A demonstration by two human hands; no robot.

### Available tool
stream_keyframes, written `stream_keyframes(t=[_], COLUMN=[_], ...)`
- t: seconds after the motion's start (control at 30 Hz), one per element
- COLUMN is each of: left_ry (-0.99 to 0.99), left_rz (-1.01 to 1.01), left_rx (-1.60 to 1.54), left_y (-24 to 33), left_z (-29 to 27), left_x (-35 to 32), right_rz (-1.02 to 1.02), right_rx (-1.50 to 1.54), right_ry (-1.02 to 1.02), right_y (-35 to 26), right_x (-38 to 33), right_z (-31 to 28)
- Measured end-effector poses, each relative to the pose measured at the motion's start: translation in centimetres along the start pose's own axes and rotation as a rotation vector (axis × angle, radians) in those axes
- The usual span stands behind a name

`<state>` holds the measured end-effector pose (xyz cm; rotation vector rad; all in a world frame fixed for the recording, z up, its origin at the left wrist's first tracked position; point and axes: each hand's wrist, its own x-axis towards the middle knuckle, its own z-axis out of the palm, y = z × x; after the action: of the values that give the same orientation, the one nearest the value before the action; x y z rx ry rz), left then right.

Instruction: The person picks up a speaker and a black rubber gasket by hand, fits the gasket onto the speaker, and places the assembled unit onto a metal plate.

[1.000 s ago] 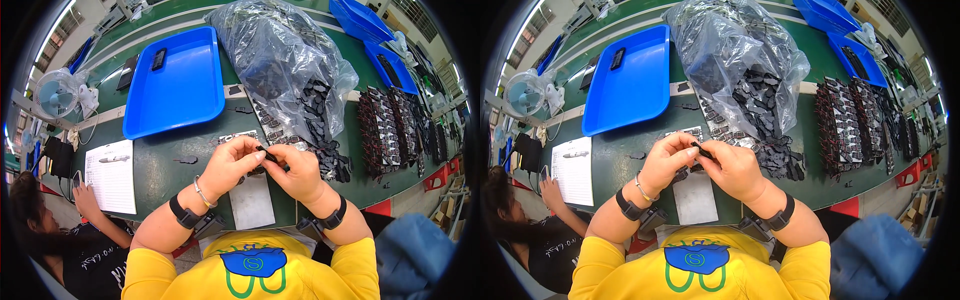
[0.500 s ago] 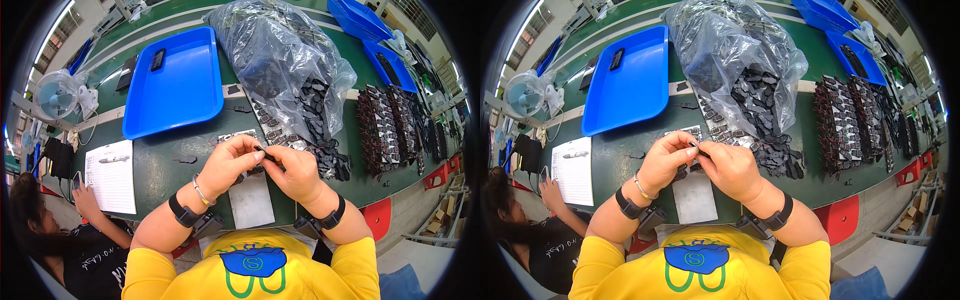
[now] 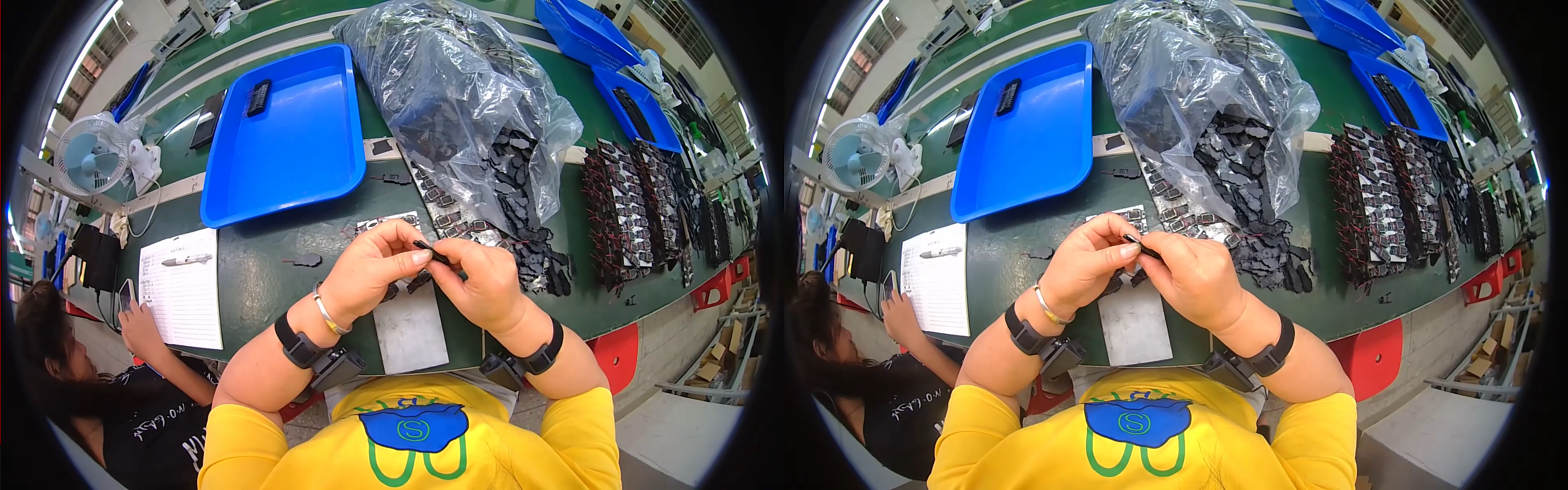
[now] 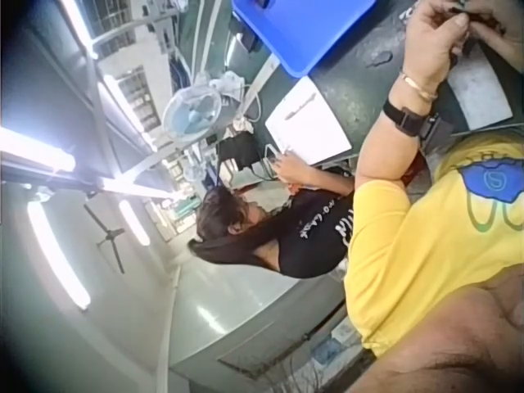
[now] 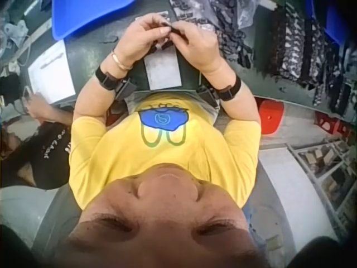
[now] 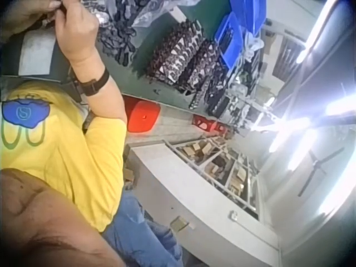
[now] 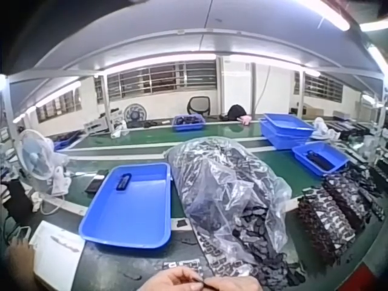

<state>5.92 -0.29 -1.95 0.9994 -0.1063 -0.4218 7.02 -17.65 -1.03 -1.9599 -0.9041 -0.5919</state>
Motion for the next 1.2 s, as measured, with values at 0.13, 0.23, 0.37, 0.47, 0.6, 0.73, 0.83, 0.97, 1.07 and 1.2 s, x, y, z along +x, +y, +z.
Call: stream_keyframes(t=[0.13,0.23,0.37,0.47,0.6,0.73,0.83,0.97,1.07,1.2], left_ry=[-0.032,-0.026,0.032,0.015,-0.011,-0.005,0.034,0.055,0.039,-0.01], left_rz=[-0.024,-0.053,-0.054,-0.077,-0.093,-0.097,-0.081,-0.069,-0.103,-0.13], left_rx=[-0.063,-0.061,-0.091,-0.122,-0.165,-0.161,-0.122,-0.071,-0.094,-0.105], left_y=[-0.4,-0.1,-0.1,0.5,0.4,0.4,0.3,0.3,0.3,0.6], left_z=[-0.3,-0.1,0.4,0.2,0.3,0.0,0.2,0.3,0.1,0.0], left_x=[0.4,0.4,0.3,-0.3,0.0,-0.1,-0.4,0.1,0.1,0.0], right_rz=[0.018,0.047,0.102,0.11,0.125,0.133,0.086,0.144,0.267,0.579], right_rx=[0.017,-0.003,0.14,0.155,0.175,0.25,0.221,0.234,0.3,0.65], right_ry=[-0.002,-0.002,-0.052,-0.009,-0.041,-0.027,0.01,-0.073,-0.121,-0.152], right_y=[0.0,-0.1,0.0,-0.1,-0.5,-0.3,-0.2,-0.3,-0.1,0.0], right_x=[-0.1,-0.1,-0.3,-0.1,0.0,0.0,-0.1,-0.2,-0.3,-0.5], right_z=[-0.3,-0.7,-0.6,-0.5,-0.6,-0.5,-0.3,-1.1,-0.8,-0.6])
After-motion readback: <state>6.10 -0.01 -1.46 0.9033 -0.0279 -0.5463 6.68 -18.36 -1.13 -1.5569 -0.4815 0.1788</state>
